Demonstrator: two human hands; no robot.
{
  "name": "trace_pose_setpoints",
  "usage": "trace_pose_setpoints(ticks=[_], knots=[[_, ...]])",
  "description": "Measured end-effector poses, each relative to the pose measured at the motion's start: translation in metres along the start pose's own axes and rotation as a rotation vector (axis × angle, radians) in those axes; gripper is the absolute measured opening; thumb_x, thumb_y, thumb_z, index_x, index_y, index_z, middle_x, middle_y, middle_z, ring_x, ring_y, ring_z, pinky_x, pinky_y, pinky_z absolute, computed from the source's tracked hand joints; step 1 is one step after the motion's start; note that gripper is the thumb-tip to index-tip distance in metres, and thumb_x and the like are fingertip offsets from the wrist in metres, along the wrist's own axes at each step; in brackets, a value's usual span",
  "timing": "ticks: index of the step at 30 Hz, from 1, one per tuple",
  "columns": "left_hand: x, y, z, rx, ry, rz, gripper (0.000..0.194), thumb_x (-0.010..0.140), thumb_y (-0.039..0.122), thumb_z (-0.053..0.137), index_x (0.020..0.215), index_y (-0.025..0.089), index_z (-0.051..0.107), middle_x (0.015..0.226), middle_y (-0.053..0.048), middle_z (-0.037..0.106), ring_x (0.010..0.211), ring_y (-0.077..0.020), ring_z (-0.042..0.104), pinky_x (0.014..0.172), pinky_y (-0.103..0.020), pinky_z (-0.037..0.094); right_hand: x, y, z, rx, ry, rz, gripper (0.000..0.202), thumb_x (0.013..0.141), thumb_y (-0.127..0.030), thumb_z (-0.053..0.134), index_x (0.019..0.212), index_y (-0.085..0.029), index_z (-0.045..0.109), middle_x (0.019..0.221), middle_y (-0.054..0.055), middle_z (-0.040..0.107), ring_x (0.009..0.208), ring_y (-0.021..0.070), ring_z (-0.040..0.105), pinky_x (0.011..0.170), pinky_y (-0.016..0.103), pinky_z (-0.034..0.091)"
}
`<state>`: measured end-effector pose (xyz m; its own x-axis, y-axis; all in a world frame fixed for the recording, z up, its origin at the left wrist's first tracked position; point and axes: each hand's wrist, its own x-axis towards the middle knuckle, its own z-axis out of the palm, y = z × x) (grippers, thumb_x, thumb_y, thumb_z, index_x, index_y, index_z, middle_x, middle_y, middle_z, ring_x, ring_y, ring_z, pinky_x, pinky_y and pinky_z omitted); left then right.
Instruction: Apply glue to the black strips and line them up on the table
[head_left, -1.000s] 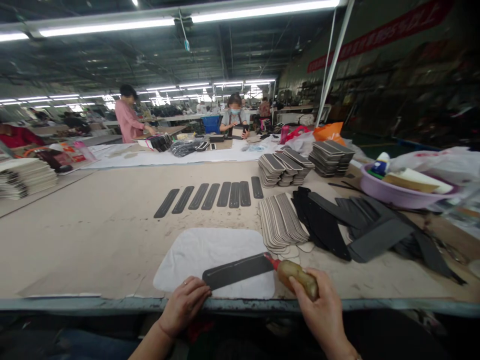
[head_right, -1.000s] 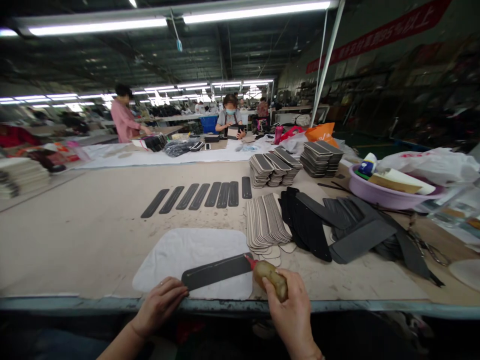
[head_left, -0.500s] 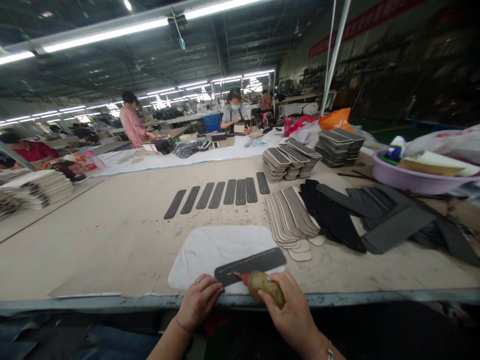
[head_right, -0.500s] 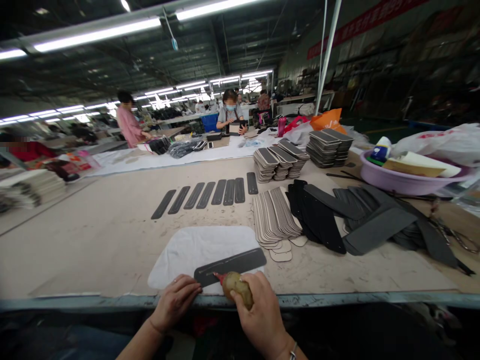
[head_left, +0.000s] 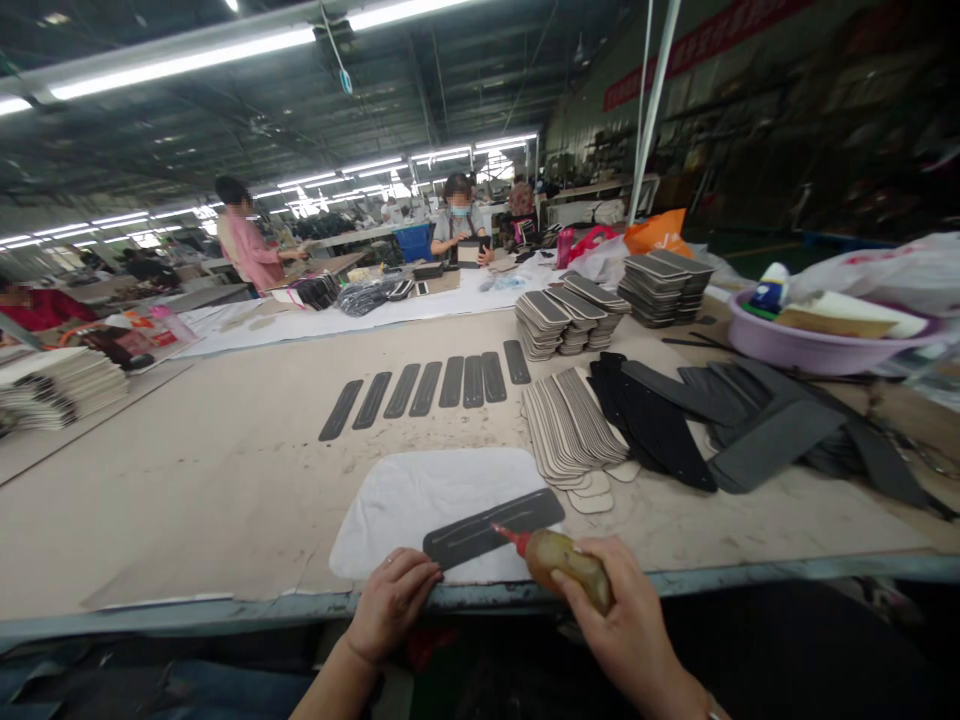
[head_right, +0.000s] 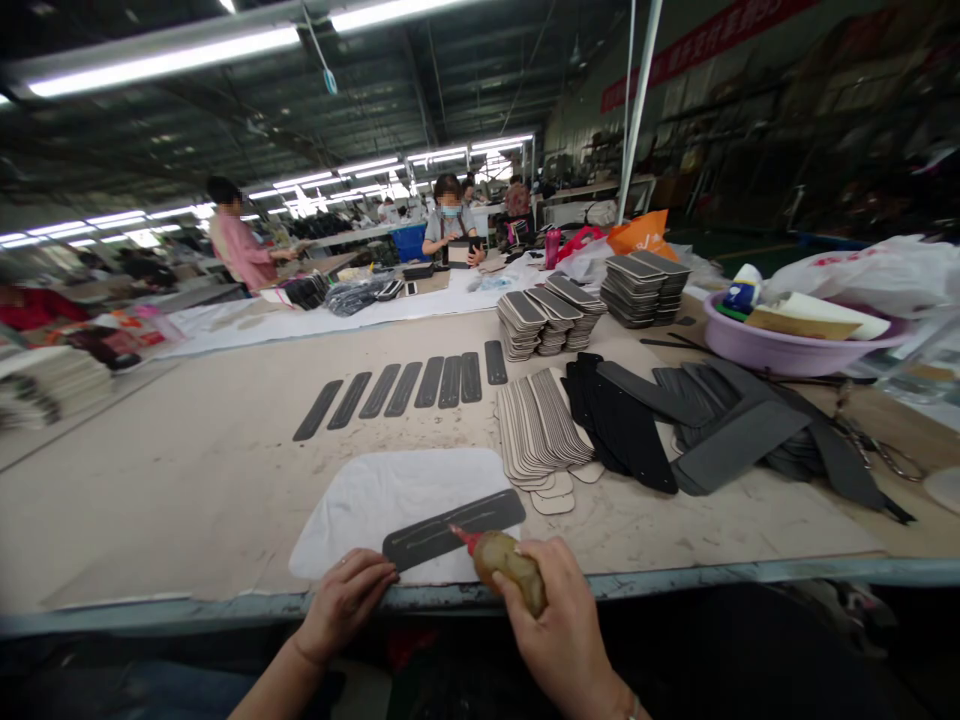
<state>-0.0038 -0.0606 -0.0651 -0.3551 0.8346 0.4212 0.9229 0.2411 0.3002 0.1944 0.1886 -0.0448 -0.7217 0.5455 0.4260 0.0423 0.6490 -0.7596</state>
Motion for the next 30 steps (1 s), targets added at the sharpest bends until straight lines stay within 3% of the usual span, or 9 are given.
trace_pose_setpoints(ticks=[5, 9, 14, 22, 25, 30], knots=[[0.002, 0.002, -0.001, -0.013, -0.024, -0.031, 0.011, 0.090, 0.016, 0.054, 0.089, 0.019, 0.064, 0.081, -0.005, 0.065, 0.078, -0.0152, 0.060, 0.071, -0.028, 0.053, -0.003, -0.032, 0.037, 0.124, -0.176, -0.059, 0.024, 0.083, -0.016, 0.058, 0.103, -0.021, 0.048, 0.090, 0.004, 0.051, 0.083, 0.0194, 0.052, 0.072, 0.034, 0.048], [0.002, 0.002, -0.001, -0.023, -0.025, -0.022, 0.011, 0.089, 0.014, 0.054, 0.090, 0.018, 0.065, 0.081, -0.005, 0.064, 0.078, -0.0150, 0.059, 0.072, -0.028, 0.053, -0.006, -0.034, 0.043, 0.119, -0.215, -0.036, 0.022, 0.081, -0.014, 0.058, 0.099, -0.021, 0.049, 0.089, 0.004, 0.052, 0.082, 0.0204, 0.052, 0.072, 0.036, 0.048], [0.003, 0.002, -0.001, -0.047, -0.015, -0.006, 0.012, 0.089, 0.014, 0.055, 0.091, 0.018, 0.066, 0.083, -0.005, 0.065, 0.079, -0.0148, 0.060, 0.072, -0.027, 0.053, -0.005, -0.013, 0.018, 0.050, -0.147, 0.021, 0.020, 0.084, -0.018, 0.058, 0.102, -0.022, 0.050, 0.091, 0.004, 0.054, 0.084, 0.0197, 0.054, 0.075, 0.034, 0.048], [0.004, -0.001, 0.000, -0.049, 0.000, 0.047, 0.012, 0.090, 0.015, 0.054, 0.091, 0.018, 0.066, 0.084, -0.006, 0.064, 0.079, -0.0155, 0.061, 0.073, -0.026, 0.054, 0.000, 0.030, -0.039, -0.152, 0.076, 0.098, 0.018, 0.087, -0.031, 0.060, 0.100, -0.021, 0.052, 0.091, 0.005, 0.059, 0.083, 0.0205, 0.057, 0.075, 0.034, 0.049], [0.002, -0.004, 0.002, -0.039, 0.000, 0.061, 0.013, 0.090, 0.015, 0.053, 0.091, 0.018, 0.066, 0.084, -0.006, 0.064, 0.080, -0.0155, 0.060, 0.072, -0.026, 0.054, 0.004, 0.037, -0.045, -0.173, 0.135, 0.107, 0.018, 0.087, -0.033, 0.060, 0.099, -0.021, 0.052, 0.089, 0.005, 0.058, 0.082, 0.0201, 0.057, 0.073, 0.033, 0.048], [0.001, -0.006, 0.002, -0.043, -0.001, 0.073, 0.013, 0.089, 0.013, 0.054, 0.092, 0.018, 0.065, 0.085, -0.005, 0.063, 0.082, -0.0155, 0.060, 0.074, -0.026, 0.054, 0.016, 0.042, -0.037, -0.162, 0.171, 0.096, 0.019, 0.086, -0.030, 0.061, 0.100, -0.020, 0.052, 0.091, 0.005, 0.057, 0.085, 0.0203, 0.056, 0.076, 0.035, 0.049]])
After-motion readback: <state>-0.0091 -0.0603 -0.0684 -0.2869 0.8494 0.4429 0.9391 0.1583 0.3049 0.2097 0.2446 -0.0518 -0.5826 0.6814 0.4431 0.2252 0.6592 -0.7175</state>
